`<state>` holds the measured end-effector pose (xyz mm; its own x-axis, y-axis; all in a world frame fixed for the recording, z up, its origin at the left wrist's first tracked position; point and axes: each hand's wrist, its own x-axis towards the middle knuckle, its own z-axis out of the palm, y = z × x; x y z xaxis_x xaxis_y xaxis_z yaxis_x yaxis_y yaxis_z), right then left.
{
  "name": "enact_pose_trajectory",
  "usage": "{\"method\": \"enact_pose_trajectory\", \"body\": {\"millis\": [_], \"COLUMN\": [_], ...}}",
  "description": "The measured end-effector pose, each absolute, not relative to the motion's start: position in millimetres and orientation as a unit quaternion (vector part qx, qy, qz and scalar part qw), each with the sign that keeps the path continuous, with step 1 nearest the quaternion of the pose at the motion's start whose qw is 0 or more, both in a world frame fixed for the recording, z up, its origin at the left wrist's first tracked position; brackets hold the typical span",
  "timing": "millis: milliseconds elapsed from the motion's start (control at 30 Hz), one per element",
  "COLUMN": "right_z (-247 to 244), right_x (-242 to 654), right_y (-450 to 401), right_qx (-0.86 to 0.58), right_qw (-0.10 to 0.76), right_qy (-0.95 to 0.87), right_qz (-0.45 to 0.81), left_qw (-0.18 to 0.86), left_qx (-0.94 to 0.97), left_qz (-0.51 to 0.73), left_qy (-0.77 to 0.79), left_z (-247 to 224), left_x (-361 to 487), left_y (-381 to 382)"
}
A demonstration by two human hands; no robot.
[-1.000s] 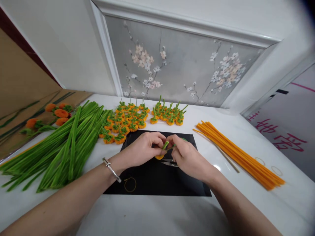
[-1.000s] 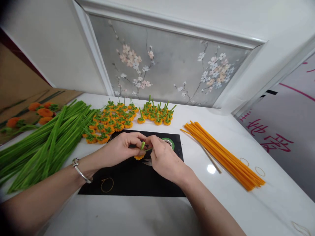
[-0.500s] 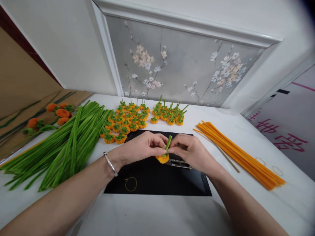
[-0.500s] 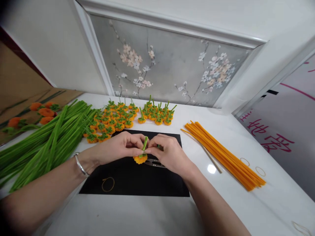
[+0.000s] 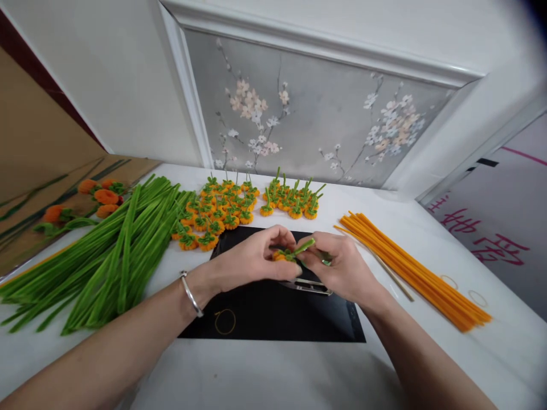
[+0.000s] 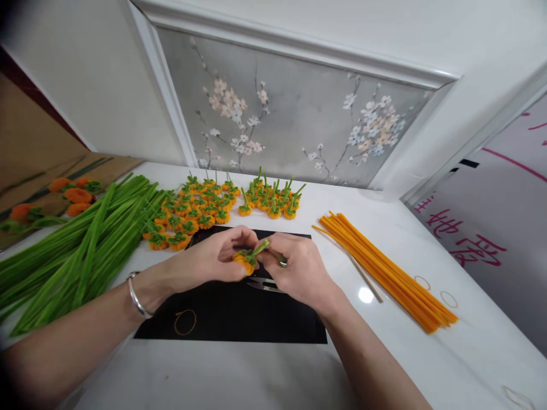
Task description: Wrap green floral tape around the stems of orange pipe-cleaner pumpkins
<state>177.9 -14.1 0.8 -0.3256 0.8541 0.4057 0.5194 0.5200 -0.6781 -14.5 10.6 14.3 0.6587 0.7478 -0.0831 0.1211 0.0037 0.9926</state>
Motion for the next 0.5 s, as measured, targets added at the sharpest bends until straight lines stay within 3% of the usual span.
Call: {"method": "enact_pose_trajectory", "body": {"millis": [167,233,500], "right_z": [-2.8,-3.5,2.1], "right_x": [176.1,175.9,175.5], "right_y": [-12.5,-12.7,-16.1], "right_qx": [-0.480,-0.484,-0.485], "right_qw": [0.396,0.404,0.424], "right_qy": [-0.756,-0.745,-0.720], "right_qz": [0.206,0.218,0.258], "left_qw": [0.455,0.441,0.673], "left_qx": [0.735,0.739,0.575], "left_qz": [0.342,0.359,0.338], "left_qy": [0.368,0.361,0.319], "left_z": [9.6,8.7,14.8], "left_x": [-4.1,-2.7,-5.2], "left_y": [1.8,1.0,6.8]}}
